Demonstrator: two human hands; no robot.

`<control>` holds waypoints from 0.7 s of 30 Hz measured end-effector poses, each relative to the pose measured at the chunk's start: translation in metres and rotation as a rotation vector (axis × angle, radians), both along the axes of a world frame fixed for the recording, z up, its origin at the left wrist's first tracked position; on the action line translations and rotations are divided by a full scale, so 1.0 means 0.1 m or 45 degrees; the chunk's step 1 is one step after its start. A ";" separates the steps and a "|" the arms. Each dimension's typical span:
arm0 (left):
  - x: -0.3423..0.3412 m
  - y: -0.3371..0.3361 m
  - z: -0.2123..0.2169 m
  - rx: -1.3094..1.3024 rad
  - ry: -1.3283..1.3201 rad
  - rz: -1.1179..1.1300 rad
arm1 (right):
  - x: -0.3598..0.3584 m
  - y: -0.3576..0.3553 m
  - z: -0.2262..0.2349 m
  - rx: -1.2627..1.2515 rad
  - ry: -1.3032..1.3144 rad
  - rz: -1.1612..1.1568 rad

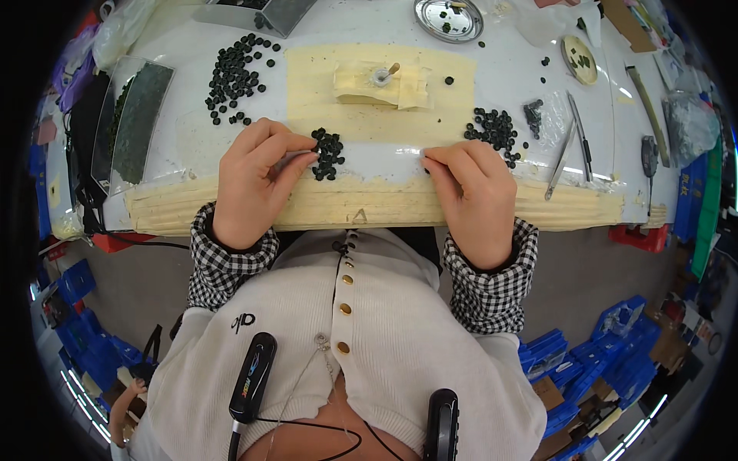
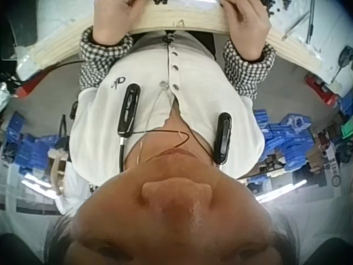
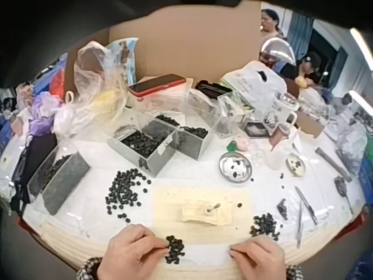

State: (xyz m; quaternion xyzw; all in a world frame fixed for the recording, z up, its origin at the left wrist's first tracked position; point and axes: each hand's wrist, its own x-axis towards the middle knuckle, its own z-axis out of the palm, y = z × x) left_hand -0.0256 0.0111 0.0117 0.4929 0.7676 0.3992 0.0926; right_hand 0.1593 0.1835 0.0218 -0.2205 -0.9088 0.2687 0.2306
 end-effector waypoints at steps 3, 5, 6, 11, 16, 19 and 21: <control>0.00 0.00 0.00 0.016 0.074 -0.021 | -0.02 0.00 -0.01 0.021 0.013 0.029; 0.00 -0.01 0.01 0.019 0.090 -0.036 | -0.02 0.00 -0.01 0.022 -0.003 0.045; 0.00 -0.01 0.01 0.016 0.067 -0.036 | -0.03 0.00 -0.01 0.025 -0.011 0.050; 0.03 -0.04 0.06 0.029 -0.142 0.056 | -0.03 0.02 -0.01 0.004 -0.064 0.074; 0.06 -0.12 0.17 0.192 -0.692 0.082 | -0.06 -0.05 0.00 -0.121 0.122 -0.014; 0.09 -0.08 0.19 0.329 -1.047 -0.013 | -0.14 -0.09 -0.01 -0.248 0.315 0.050; 0.09 -0.09 0.15 0.347 -1.280 -0.149 | -0.18 -0.13 0.02 -0.354 0.310 0.053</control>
